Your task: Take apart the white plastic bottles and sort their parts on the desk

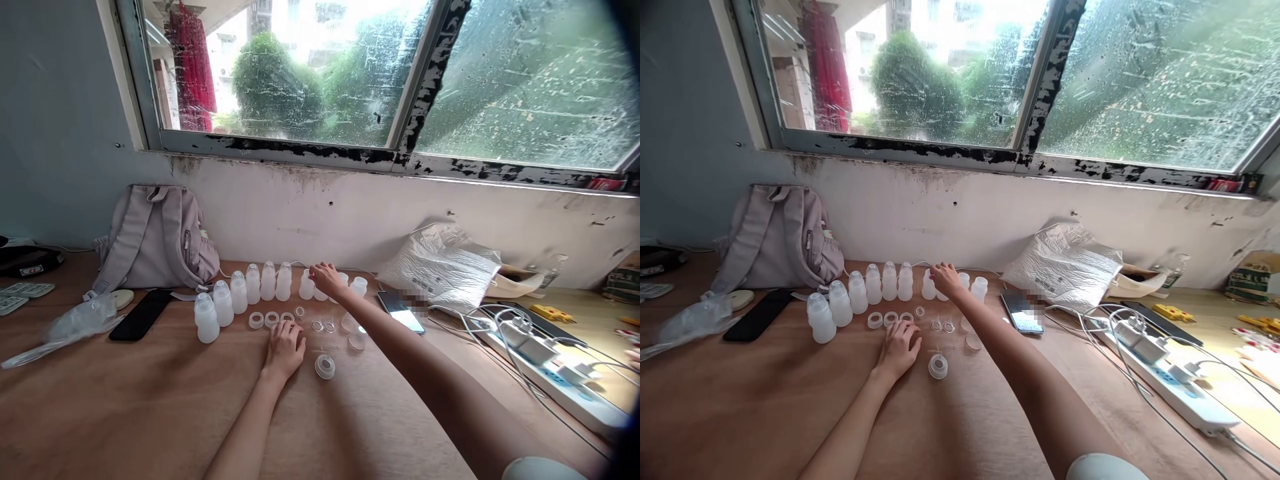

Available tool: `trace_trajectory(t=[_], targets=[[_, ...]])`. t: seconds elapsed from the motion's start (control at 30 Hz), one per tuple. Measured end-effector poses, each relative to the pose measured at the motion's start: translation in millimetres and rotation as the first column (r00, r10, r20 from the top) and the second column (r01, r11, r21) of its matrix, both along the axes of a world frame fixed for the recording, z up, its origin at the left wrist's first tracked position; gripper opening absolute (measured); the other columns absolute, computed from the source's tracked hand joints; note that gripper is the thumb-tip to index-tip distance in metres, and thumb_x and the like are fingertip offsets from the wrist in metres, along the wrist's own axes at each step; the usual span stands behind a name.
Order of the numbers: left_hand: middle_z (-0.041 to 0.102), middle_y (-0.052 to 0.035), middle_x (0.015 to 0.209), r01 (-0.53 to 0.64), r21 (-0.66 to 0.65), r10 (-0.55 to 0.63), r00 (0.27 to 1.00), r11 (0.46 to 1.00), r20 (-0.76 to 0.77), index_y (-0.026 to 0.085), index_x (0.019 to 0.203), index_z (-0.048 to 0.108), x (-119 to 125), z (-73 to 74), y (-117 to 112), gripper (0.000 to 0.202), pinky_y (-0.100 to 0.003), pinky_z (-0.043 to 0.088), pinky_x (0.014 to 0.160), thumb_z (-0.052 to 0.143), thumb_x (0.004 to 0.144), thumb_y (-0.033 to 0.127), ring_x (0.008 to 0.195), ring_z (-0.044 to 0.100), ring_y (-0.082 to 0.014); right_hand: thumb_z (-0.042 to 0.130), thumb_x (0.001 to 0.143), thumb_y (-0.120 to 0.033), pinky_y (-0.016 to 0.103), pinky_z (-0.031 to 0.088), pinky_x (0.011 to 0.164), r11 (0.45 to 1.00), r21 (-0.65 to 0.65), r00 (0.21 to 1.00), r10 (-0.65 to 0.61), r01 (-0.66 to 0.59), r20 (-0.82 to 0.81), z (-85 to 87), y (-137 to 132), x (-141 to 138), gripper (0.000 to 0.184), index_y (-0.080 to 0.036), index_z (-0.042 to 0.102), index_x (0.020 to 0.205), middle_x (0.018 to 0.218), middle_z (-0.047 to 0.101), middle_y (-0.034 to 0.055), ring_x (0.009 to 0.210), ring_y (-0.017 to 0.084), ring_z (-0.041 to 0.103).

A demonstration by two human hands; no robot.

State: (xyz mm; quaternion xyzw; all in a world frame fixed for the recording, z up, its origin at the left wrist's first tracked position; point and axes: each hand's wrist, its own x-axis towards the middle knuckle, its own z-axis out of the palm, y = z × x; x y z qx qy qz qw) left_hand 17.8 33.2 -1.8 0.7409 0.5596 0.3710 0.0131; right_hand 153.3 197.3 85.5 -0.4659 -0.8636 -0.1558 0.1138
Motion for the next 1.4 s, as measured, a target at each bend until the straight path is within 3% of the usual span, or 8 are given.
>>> trace_trajectory(t=[0.2,0.5,0.73,0.87,0.97,1.17,1.4], targets=[[0.056,-0.0058,0.097,-0.03,-0.011,0.03,0.999,0.999,-0.01,0.021,0.089,0.058,-2.8,0.4,3.8,0.018,-0.039,0.033,0.088,0.049,0.074,0.018,0.097,0.047,-0.0222,0.035,0.088,-0.021,0.033,0.027,0.079,0.999,0.009,0.999,0.045,-0.045,0.008,0.0,-21.2,-3.1,0.022,-0.014,0.055,0.096,0.094,0.061,0.0132,0.092,0.023,0.047],[0.051,-0.0095,0.116,-0.156,-0.072,0.152,0.987,0.985,-0.058,0.021,0.109,0.051,-10.0,-5.9,5.1,0.036,-0.049,0.024,0.093,0.05,0.073,0.02,0.11,0.039,-0.0288,0.049,0.08,-0.02,0.027,0.033,0.068,0.981,-0.148,0.985,0.14,-0.123,0.105,-34.9,-49.3,-22.0,0.013,-0.015,0.061,0.078,0.078,0.065,0.0095,0.083,0.021,0.054],[0.05,-0.0113,0.117,-0.175,-0.073,0.171,0.984,0.982,-0.056,0.021,0.109,0.051,-9.2,-8.7,4.6,0.036,-0.052,0.021,0.095,0.049,0.073,0.021,0.112,0.038,-0.0294,0.048,0.078,-0.015,0.028,0.032,0.07,0.939,-0.203,0.941,0.308,-0.277,0.143,-31.0,-67.7,-7.4,0.014,-0.013,0.061,0.079,0.08,0.063,0.0116,0.084,0.021,0.052],[0.05,-0.0118,0.116,-0.176,-0.065,0.172,0.983,0.982,-0.062,0.021,0.109,0.05,-8.8,-10.4,5.0,0.035,-0.053,0.021,0.095,0.048,0.074,0.021,0.111,0.038,-0.0297,0.051,0.077,-0.017,0.028,0.031,0.074,0.904,-0.239,0.913,0.389,-0.353,0.124,-29.1,-81.3,3.1,0.012,-0.016,0.062,0.073,0.077,0.063,0.0073,0.083,0.018,0.052],[0.05,-0.0118,0.116,-0.17,-0.068,0.167,0.985,0.983,-0.053,0.022,0.109,0.05,-8.7,-10.3,4.7,0.035,-0.053,0.02,0.095,0.048,0.074,0.022,0.112,0.038,-0.0298,0.051,0.078,-0.023,0.027,0.032,0.073,0.907,-0.235,0.924,0.375,-0.349,0.073,-28.5,-83.9,8.7,0.014,-0.017,0.061,0.069,0.073,0.062,0.0057,0.08,0.017,0.052],[0.048,-0.0114,0.118,-0.114,-0.059,0.109,0.991,0.992,-0.076,0.023,0.107,0.053,-5.8,-6.4,1.5,0.034,-0.055,0.015,0.097,0.05,0.074,0.026,0.115,0.034,-0.0304,0.054,0.078,-0.032,0.027,0.035,0.07,0.936,-0.218,0.961,0.273,-0.278,-0.053,-25.7,-72.2,10.8,0.021,-0.017,0.058,0.093,0.088,0.062,0.0067,0.084,0.018,0.054],[0.048,-0.0123,0.12,-0.124,-0.07,0.116,0.987,0.99,-0.112,0.022,0.112,0.05,-4.2,-8.6,1.8,0.037,-0.057,0.012,0.097,0.048,0.076,0.029,0.116,0.034,-0.0305,0.056,0.076,-0.024,0.026,0.034,0.069,0.92,-0.28,0.961,0.271,-0.274,-0.049,-28.6,-71.0,4.6,0.009,-0.018,0.062,0.073,0.074,0.064,0.0042,0.083,0.018,0.055]])
